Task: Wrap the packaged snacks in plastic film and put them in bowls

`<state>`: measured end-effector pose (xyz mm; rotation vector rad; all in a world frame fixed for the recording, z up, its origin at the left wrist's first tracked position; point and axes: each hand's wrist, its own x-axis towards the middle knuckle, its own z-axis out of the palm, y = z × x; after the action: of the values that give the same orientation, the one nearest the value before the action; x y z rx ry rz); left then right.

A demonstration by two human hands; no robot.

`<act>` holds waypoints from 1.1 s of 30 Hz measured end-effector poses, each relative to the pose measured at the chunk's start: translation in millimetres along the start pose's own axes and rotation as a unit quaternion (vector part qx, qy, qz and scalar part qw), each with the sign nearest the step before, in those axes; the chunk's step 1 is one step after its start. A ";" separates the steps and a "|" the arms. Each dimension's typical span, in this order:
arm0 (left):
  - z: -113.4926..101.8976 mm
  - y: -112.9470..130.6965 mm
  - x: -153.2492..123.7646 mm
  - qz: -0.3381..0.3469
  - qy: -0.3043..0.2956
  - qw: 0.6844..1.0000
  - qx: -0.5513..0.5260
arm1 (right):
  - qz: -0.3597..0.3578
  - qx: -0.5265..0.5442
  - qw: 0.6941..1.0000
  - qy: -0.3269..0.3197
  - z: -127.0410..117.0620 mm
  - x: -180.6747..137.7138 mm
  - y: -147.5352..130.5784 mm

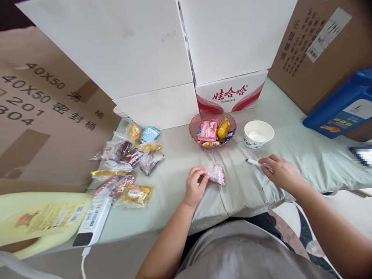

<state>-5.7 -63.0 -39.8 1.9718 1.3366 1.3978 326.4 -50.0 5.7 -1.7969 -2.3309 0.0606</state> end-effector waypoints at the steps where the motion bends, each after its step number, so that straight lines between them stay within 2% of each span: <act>1: 0.3 -0.8 0.1 -0.025 0.010 0.999 -0.026 | 0.008 -0.003 1.000 0.007 2.6 -2.3 3.4; 3: 0.5 -2.2 0.1 -0.069 0.023 0.994 -0.085 | -0.001 0.028 0.999 0.036 7.4 -4.8 -5.4; 6: -1.0 -2.8 0.2 -0.110 0.012 0.982 -0.155 | -0.061 0.154 0.983 0.080 13.2 -1.9 -50.5; 10: -3.4 -1.1 -0.9 -0.135 -0.028 0.973 -0.186 | -0.166 0.250 0.953 0.054 26.5 10.3 -120.3; 13: -3.3 -0.8 -3.1 -0.159 -0.048 0.966 -0.200 | -0.181 0.260 0.948 0.041 41.6 18.5 -143.1; 15: -3.5 -3.1 -3.4 -0.181 -0.061 0.963 -0.190 | -0.176 0.282 0.942 0.054 49.3 21.5 -139.9; 17: -5.4 -7.7 -1.8 -0.200 -0.048 0.962 -0.179 | -0.157 0.318 0.931 0.082 52.4 22.7 -126.0; 21: -12.5 -16.1 4.7 -0.238 0.068 0.945 -0.213 | -0.093 0.377 0.910 0.145 46.8 19.3 -92.5; 23: -14.0 -14.0 7.1 -0.225 0.082 0.939 -0.248 | -0.097 0.380 0.909 0.144 42.5 14.7 -86.7; 24: -13.6 -10.8 7.5 -0.210 0.060 0.939 -0.266 | -0.114 0.376 0.909 0.135 41.1 12.3 -88.1; 26: -10.8 -2.5 6.8 -0.177 -0.030 0.942 -0.284 | -0.165 0.369 0.908 0.111 40.8 8.1 -97.4; 28: -7.0 3.9 4.8 -0.149 -0.117 0.947 -0.261 | -0.205 0.373 0.899 0.101 42.8 6.5 -109.7; 29: -5.6 4.8 3.8 -0.146 -0.131 0.950 -0.242 | -0.210 0.380 0.895 0.101 44.0 6.8 -114.2; 31: -5.1 0.6 2.6 -0.174 -0.080 0.957 -0.217 | -0.171 0.404 0.892 0.110 45.5 9.3 -115.9; 33: -8.4 -9.3 3.2 -0.231 0.035 0.945 -0.229 | -0.067 0.427 0.892 0.131 45.4 13.3 -106.3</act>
<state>-17.4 -57.6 -41.4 1.2229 1.2535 1.3916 213.6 -61.0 -20.8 -1.1093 -1.7833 0.6633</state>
